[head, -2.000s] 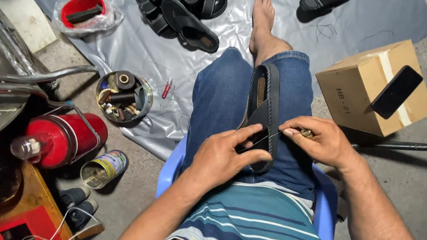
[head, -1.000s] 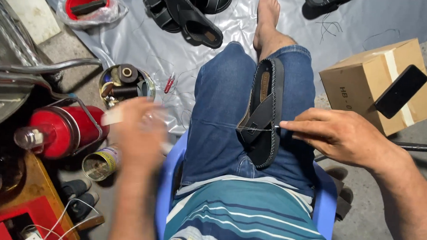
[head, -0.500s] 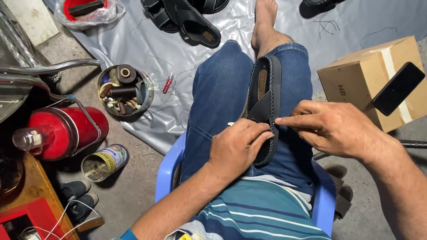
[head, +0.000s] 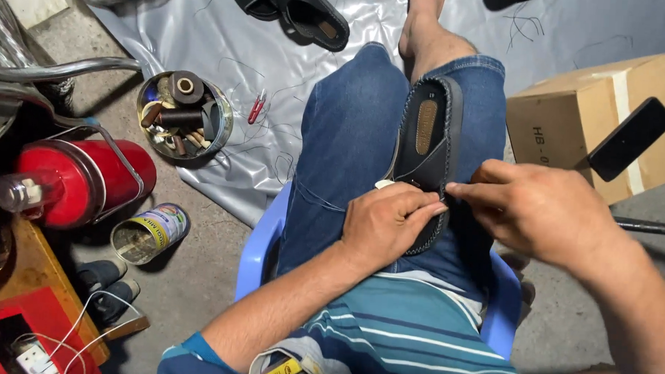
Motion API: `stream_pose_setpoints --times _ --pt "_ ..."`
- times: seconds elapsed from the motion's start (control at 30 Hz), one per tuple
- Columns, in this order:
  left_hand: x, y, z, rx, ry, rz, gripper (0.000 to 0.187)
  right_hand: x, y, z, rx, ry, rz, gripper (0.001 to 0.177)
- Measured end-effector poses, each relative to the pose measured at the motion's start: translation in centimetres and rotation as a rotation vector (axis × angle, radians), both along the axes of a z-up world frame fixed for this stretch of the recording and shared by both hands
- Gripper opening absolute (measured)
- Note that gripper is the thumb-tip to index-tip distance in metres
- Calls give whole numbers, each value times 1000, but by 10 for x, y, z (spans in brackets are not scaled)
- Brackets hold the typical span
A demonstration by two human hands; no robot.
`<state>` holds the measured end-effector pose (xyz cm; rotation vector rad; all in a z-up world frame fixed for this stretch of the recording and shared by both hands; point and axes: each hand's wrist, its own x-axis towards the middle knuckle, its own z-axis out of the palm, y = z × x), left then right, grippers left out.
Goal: The person is hand-stitching the upper part of a black sandal to its sole using a needle and thread.
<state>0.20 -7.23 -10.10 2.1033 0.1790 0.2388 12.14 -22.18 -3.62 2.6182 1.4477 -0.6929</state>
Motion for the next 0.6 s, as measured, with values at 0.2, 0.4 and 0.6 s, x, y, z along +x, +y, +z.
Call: stream_pose_setpoints --times 0.2,0.4,0.6 --pt "1 5 -2 -98 30 -31 14 6 -11 -18 349 87 60 31" --pt "1 8 0 -117 26 -44 14 -1 -9 -22 503 0 72 22" --pt "2 23 34 215 226 -263 20 -3 -7 -15 471 0 51 24"
